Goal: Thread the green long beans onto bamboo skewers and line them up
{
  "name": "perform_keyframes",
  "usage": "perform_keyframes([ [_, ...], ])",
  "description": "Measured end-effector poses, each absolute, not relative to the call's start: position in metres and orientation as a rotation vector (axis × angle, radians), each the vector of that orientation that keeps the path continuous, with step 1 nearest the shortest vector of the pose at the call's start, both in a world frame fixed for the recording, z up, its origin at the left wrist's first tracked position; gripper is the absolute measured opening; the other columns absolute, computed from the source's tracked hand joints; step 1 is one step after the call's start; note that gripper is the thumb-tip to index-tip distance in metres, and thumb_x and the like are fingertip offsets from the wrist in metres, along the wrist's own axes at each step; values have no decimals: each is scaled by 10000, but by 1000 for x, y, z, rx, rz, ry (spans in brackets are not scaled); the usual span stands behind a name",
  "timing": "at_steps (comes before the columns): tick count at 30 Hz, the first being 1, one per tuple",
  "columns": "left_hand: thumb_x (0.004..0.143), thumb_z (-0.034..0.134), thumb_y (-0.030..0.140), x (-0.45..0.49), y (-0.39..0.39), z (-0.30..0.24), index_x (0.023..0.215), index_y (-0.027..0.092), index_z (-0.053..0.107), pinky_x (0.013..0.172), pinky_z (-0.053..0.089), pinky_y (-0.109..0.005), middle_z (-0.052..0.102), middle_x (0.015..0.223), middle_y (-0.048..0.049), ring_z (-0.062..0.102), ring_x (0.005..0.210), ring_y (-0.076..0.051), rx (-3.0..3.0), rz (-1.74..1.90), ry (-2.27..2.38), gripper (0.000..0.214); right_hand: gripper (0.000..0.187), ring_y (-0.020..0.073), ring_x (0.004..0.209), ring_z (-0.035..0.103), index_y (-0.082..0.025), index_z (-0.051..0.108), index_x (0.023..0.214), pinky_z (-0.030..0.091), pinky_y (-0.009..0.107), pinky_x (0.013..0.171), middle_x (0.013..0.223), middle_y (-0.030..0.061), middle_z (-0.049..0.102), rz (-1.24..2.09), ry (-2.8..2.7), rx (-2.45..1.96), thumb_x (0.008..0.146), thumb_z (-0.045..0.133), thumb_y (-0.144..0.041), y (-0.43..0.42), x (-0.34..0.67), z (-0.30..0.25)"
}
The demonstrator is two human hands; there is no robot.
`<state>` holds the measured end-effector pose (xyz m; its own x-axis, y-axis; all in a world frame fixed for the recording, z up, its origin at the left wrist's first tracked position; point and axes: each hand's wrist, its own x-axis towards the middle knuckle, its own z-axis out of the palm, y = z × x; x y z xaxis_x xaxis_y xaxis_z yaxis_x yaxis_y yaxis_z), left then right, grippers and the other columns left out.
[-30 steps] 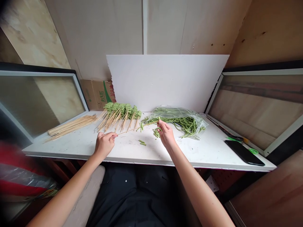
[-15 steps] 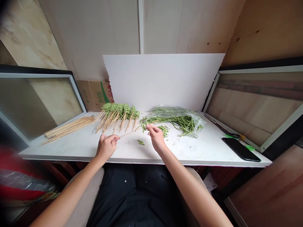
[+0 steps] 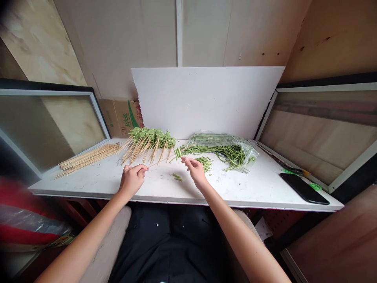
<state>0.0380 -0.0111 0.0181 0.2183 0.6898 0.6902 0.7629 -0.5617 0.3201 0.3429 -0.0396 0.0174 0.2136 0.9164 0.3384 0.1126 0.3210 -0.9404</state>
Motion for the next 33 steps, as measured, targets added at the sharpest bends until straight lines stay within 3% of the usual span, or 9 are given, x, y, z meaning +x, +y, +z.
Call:
perform_keyframes([
  [5,955,537,148,30,-4,19,892,257,792,855,435,-404,791,743,-13,610,661,-248,-2356,-1314,-1440,284,362,315,981,675,-235,860,939,497,430,881,1009,119,818,382,-1834,-1433,948,690,-555,-42,346,6],
  [9,967,540,162,30,-4,20,899,256,791,877,433,-414,784,728,-8,613,640,-241,-2372,-1312,-1436,277,370,308,942,650,-219,871,960,463,444,955,922,132,789,109,-1962,-1570,1034,589,-448,-45,337,0],
  [13,977,522,161,31,-5,19,907,253,790,868,429,-409,793,758,-9,622,642,-232,-2393,-1296,-1450,293,269,334,1013,646,-233,878,972,465,430,957,971,143,790,66,-2006,-1625,996,668,-400,-46,328,-5],
  [20,984,518,183,32,-5,18,906,255,785,871,433,-409,783,733,-11,611,653,-235,-2407,-1278,-1442,288,149,342,1026,633,-258,848,898,482,454,938,949,104,810,307,-1776,-1415,884,781,-390,-45,323,-9],
  [24,975,517,172,30,-5,20,904,255,782,887,440,-427,781,735,-12,622,654,-241,-2399,-1290,-1441,287,283,330,1050,665,-278,851,1032,483,501,992,1030,101,812,468,-1564,-1261,886,767,-506,-40,335,0],
  [29,983,514,183,28,-4,23,902,253,775,889,431,-432,779,739,-14,623,645,-238,-2396,-1311,-1434,282,487,303,1073,705,-244,816,1035,529,426,901,1110,105,801,947,-1160,-1117,784,839,-661,-34,368,22],
  [33,1016,504,231,28,-4,22,896,257,766,872,410,-417,761,713,-7,584,610,-220,-2450,-1277,-1393,290,438,298,1251,677,-271,776,999,541,384,942,1224,89,790,1119,-987,-871,760,907,-614,-36,392,38],
])
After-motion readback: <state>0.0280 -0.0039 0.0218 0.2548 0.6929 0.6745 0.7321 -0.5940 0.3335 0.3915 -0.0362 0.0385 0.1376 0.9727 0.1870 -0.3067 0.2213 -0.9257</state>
